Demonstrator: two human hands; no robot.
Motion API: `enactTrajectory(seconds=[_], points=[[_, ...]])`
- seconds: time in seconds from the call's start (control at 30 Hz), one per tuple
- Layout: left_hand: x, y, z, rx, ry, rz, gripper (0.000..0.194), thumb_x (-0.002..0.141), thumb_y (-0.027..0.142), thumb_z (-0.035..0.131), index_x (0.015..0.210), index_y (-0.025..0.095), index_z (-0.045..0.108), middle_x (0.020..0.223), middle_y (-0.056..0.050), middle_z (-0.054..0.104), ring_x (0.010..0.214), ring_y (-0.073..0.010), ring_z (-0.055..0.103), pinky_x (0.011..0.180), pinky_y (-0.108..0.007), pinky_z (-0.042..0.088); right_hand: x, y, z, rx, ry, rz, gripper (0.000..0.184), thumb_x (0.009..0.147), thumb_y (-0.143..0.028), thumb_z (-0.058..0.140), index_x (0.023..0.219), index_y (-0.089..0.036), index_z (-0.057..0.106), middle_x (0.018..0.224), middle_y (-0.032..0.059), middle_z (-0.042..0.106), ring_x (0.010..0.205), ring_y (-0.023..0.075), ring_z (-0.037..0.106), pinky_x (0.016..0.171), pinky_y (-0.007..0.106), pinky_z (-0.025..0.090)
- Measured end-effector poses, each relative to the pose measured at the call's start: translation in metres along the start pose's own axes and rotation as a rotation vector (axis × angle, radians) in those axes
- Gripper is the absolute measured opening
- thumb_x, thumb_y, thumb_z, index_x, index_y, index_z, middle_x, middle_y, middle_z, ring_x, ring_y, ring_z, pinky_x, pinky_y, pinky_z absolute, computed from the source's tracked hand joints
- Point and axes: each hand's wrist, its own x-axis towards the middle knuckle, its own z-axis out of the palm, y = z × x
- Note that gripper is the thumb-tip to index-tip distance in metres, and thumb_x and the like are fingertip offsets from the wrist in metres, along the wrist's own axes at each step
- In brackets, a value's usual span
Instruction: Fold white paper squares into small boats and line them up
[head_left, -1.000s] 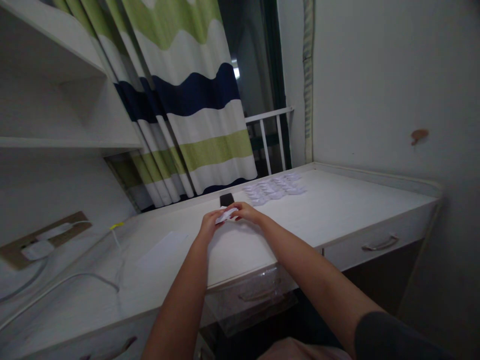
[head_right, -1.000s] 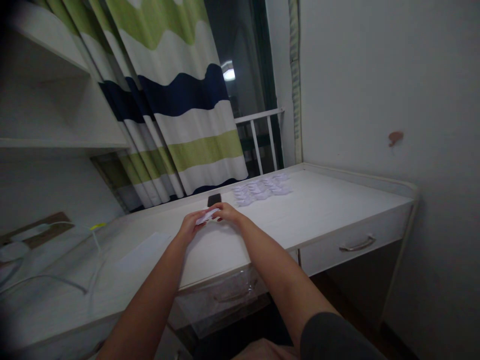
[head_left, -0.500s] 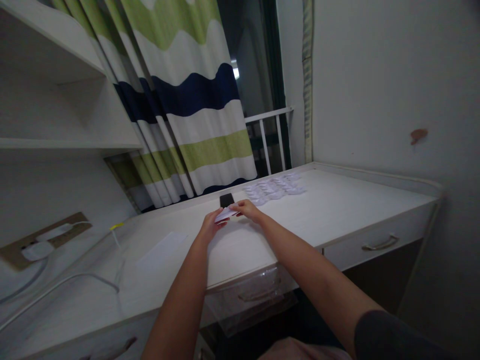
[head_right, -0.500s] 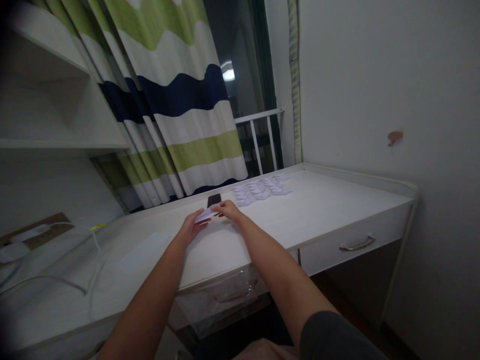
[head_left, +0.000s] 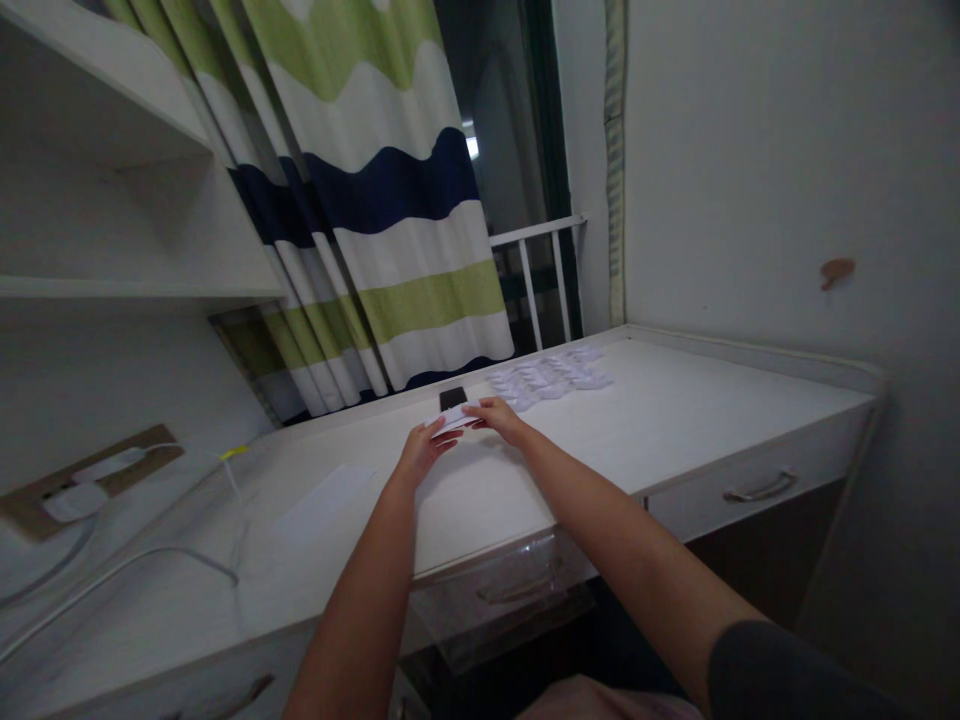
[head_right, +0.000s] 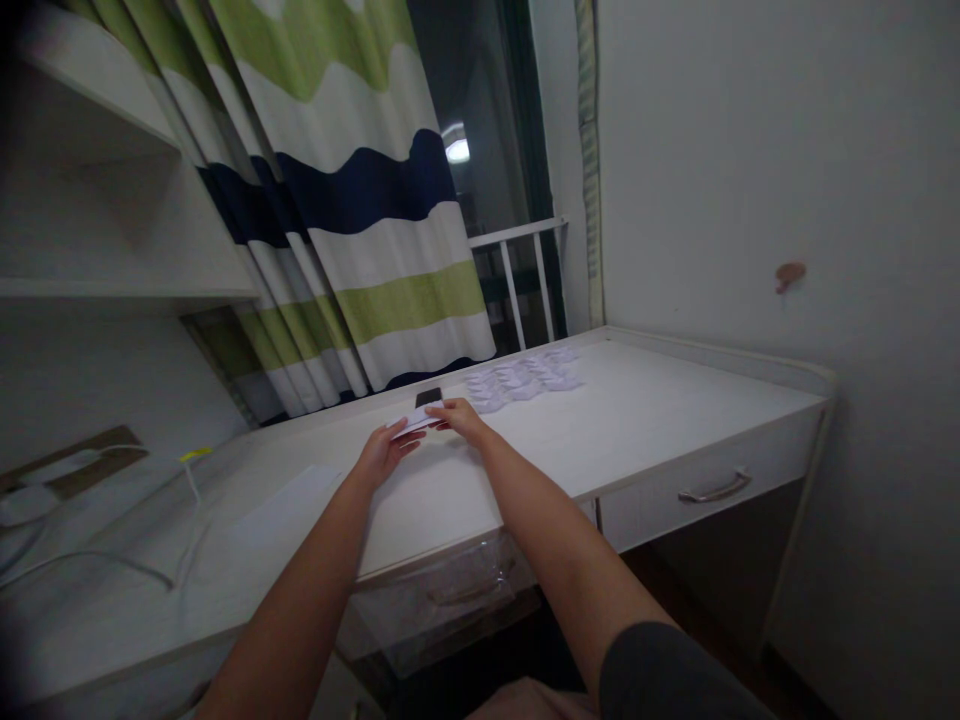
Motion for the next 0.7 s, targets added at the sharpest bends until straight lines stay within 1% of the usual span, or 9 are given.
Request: enactTrajectory(seconds=[0.17, 0.27, 0.4, 0.6, 0.7], points=[[0.001, -0.001, -0.001, 0.007, 0.035, 0.058, 0.019, 0.067, 0.021, 0.062, 0.082, 0.010, 0.062, 0.081, -0.008, 0.066, 0.063, -0.0135, 0.062, 0.059, -0.023, 0.048, 0.002, 0.001, -0.001, 0.031, 0.012, -0.012, 0.017, 0.061, -0.026, 0.068, 0.063, -0.010, 0.062, 0.059, 0.0018, 0.061, 0.056, 0.0086, 0.055, 0.061, 0.023, 0.046], [0.003, -0.002, -0.001, 0.020, 0.073, 0.107, 0.018, 0.064, 0.020, 0.065, 0.079, 0.010, 0.062, 0.080, -0.008, 0.066, 0.061, -0.0126, 0.061, 0.060, -0.023, 0.048, 0.002, 0.001, -0.001, 0.034, 0.012, -0.022, 0.018, 0.059, -0.027, 0.069, 0.062, -0.010, 0.062, 0.060, 0.0017, 0.060, 0.058, 0.0091, 0.055, 0.062, 0.024, 0.046], [0.005, -0.004, -0.001, 0.049, 0.108, 0.140, 0.020, 0.060, 0.020, 0.068, 0.075, 0.008, 0.063, 0.075, -0.007, 0.066, 0.060, -0.0127, 0.061, 0.061, -0.024, 0.049, 0.002, 0.001, 0.000, 0.038, 0.019, -0.026, 0.019, 0.056, -0.027, 0.070, 0.061, -0.011, 0.062, 0.061, 0.0016, 0.060, 0.059, 0.0094, 0.055, 0.062, 0.024, 0.046], [0.008, -0.006, -0.002, 0.072, 0.149, 0.183, 0.022, 0.055, 0.023, 0.072, 0.068, 0.007, 0.062, 0.073, -0.008, 0.065, 0.067, -0.0150, 0.060, 0.064, -0.026, 0.050, 0.005, 0.005, 0.000, -0.011, 0.044, -0.056, 0.022, 0.053, -0.030, 0.069, 0.061, -0.011, 0.061, 0.058, -0.0001, 0.059, 0.057, 0.0091, 0.053, 0.061, 0.024, 0.044], [0.010, -0.008, -0.003, 0.074, 0.153, 0.191, 0.024, 0.053, 0.023, 0.073, 0.070, 0.009, 0.063, 0.072, -0.006, 0.065, 0.069, -0.0146, 0.059, 0.064, -0.026, 0.050, 0.006, 0.007, -0.001, -0.032, 0.066, -0.096, 0.025, 0.051, -0.033, 0.069, 0.059, -0.012, 0.060, 0.054, -0.0017, 0.056, 0.054, 0.0086, 0.050, 0.058, 0.023, 0.042]])
